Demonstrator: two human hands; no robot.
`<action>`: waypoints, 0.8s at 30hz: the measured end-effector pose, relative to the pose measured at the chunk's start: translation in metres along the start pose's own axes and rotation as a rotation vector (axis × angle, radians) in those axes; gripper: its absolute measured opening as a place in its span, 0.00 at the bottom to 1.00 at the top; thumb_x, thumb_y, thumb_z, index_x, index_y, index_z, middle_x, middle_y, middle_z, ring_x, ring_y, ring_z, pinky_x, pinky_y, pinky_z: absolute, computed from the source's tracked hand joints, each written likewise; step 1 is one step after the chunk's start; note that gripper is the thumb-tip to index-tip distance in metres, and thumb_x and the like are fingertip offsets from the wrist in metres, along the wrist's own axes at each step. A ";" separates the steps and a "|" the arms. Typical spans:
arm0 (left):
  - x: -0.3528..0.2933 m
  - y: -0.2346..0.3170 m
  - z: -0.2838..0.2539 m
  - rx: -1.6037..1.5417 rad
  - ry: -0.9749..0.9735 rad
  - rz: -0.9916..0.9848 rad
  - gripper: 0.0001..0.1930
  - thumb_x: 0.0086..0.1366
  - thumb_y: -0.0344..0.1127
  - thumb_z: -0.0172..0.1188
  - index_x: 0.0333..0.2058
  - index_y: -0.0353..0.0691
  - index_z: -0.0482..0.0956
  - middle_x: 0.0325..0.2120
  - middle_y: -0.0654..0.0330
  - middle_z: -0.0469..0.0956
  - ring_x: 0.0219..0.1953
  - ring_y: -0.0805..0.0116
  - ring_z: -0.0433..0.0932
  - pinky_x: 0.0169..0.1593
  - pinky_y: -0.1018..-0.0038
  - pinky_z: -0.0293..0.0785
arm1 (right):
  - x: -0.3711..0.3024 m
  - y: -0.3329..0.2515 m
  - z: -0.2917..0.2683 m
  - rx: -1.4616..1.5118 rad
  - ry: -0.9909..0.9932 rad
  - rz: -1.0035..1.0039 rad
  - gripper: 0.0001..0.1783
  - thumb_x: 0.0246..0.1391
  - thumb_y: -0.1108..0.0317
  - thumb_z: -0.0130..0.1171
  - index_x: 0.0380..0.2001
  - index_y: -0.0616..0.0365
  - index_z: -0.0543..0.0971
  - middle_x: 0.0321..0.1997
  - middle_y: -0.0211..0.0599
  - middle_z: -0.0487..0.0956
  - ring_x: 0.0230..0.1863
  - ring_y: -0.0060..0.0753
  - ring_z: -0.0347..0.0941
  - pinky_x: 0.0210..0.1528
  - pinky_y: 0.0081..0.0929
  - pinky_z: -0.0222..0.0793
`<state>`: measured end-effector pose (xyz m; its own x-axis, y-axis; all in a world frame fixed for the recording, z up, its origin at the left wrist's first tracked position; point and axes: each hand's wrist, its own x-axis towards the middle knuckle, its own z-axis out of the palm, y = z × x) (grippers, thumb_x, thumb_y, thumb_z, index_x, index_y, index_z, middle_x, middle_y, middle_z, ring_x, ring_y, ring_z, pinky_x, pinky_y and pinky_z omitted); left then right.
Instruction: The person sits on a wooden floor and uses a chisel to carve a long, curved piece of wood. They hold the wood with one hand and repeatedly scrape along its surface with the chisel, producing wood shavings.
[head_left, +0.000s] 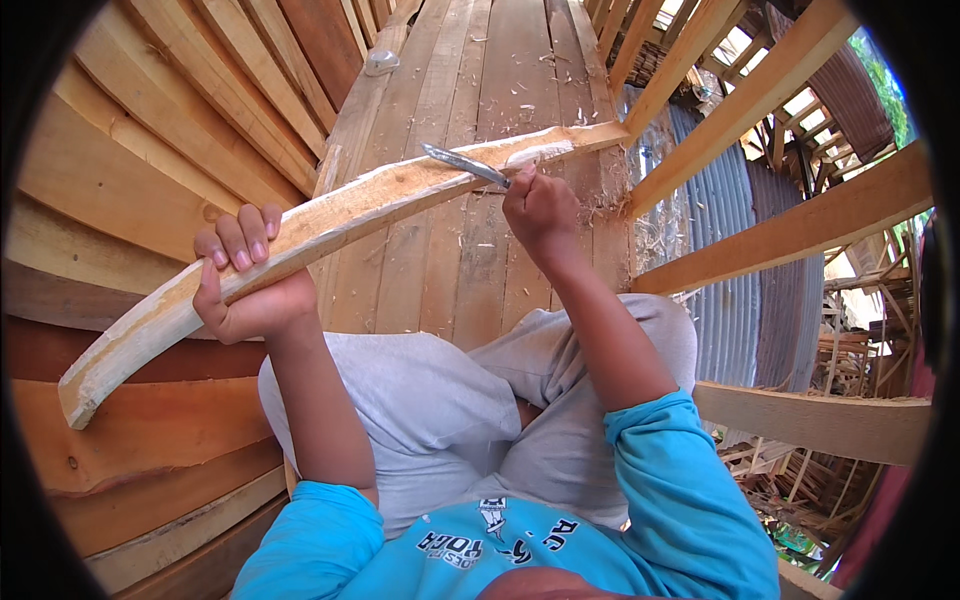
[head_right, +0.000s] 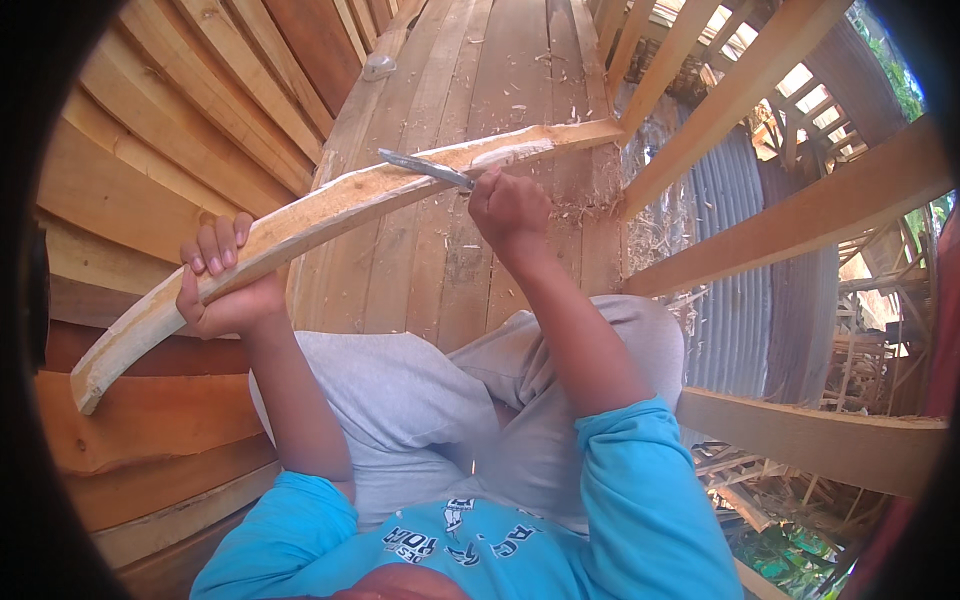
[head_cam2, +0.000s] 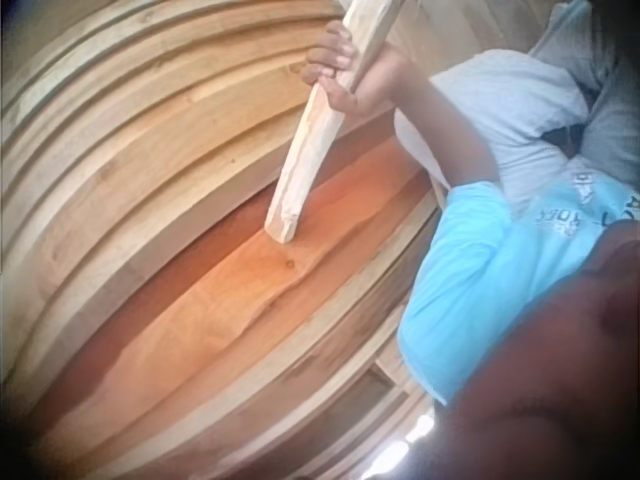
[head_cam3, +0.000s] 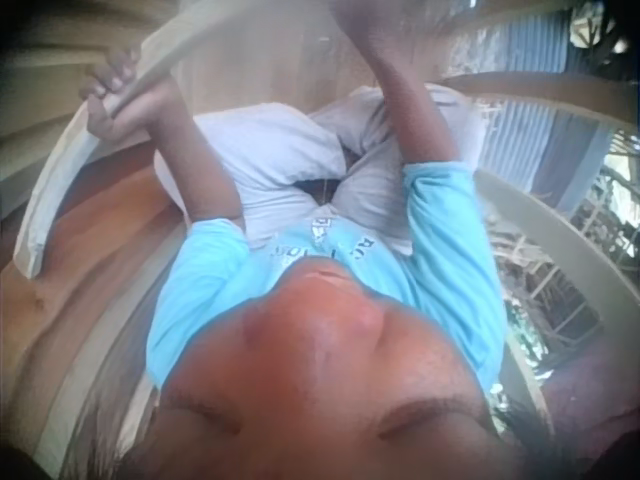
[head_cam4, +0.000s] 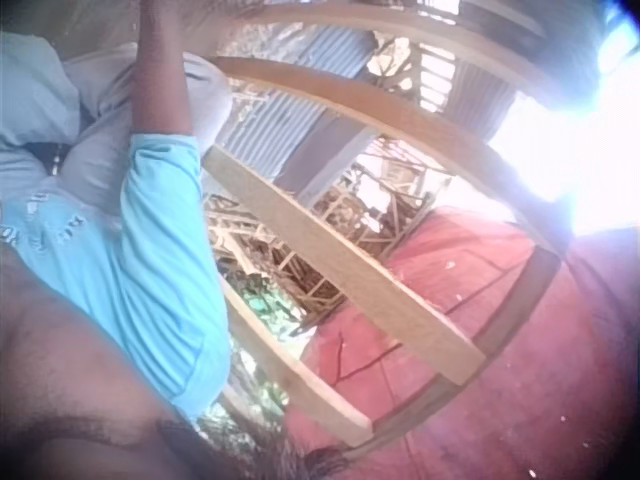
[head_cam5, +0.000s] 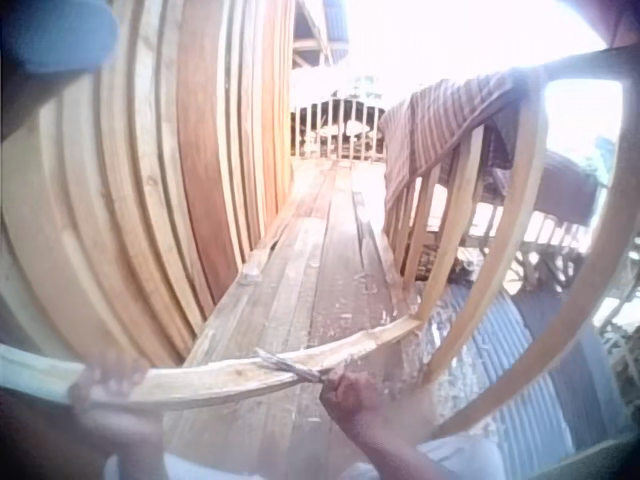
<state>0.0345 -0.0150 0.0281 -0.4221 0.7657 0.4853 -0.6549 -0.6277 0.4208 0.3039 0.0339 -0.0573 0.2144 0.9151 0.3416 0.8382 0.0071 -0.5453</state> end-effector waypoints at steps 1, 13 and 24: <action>0.001 -0.001 0.002 -0.004 -0.001 -0.005 0.10 0.52 0.41 0.55 0.23 0.51 0.61 0.17 0.70 0.59 0.22 0.76 0.59 0.37 0.73 0.60 | -0.003 0.002 0.004 0.023 0.006 0.046 0.29 0.64 0.59 0.37 0.18 0.63 0.81 0.20 0.59 0.78 0.25 0.64 0.77 0.36 0.58 0.73; 0.002 0.000 0.001 0.013 -0.021 0.006 0.10 0.53 0.42 0.55 0.24 0.51 0.61 0.16 0.70 0.60 0.22 0.76 0.59 0.38 0.72 0.59 | 0.035 0.045 -0.009 0.030 -0.042 0.384 0.31 0.65 0.57 0.34 0.28 0.70 0.82 0.33 0.69 0.80 0.39 0.66 0.78 0.47 0.56 0.72; -0.002 0.005 -0.003 0.000 -0.024 -0.021 0.10 0.51 0.41 0.56 0.22 0.51 0.63 0.17 0.70 0.59 0.23 0.76 0.59 0.38 0.74 0.59 | 0.002 -0.009 0.003 -0.051 -0.055 0.094 0.29 0.62 0.57 0.38 0.20 0.65 0.82 0.24 0.61 0.79 0.30 0.64 0.78 0.39 0.56 0.74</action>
<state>0.0301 -0.0191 0.0271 -0.3930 0.7752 0.4946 -0.6633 -0.6115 0.4314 0.2954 0.0363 -0.0540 0.2664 0.9314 0.2479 0.8404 -0.0985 -0.5329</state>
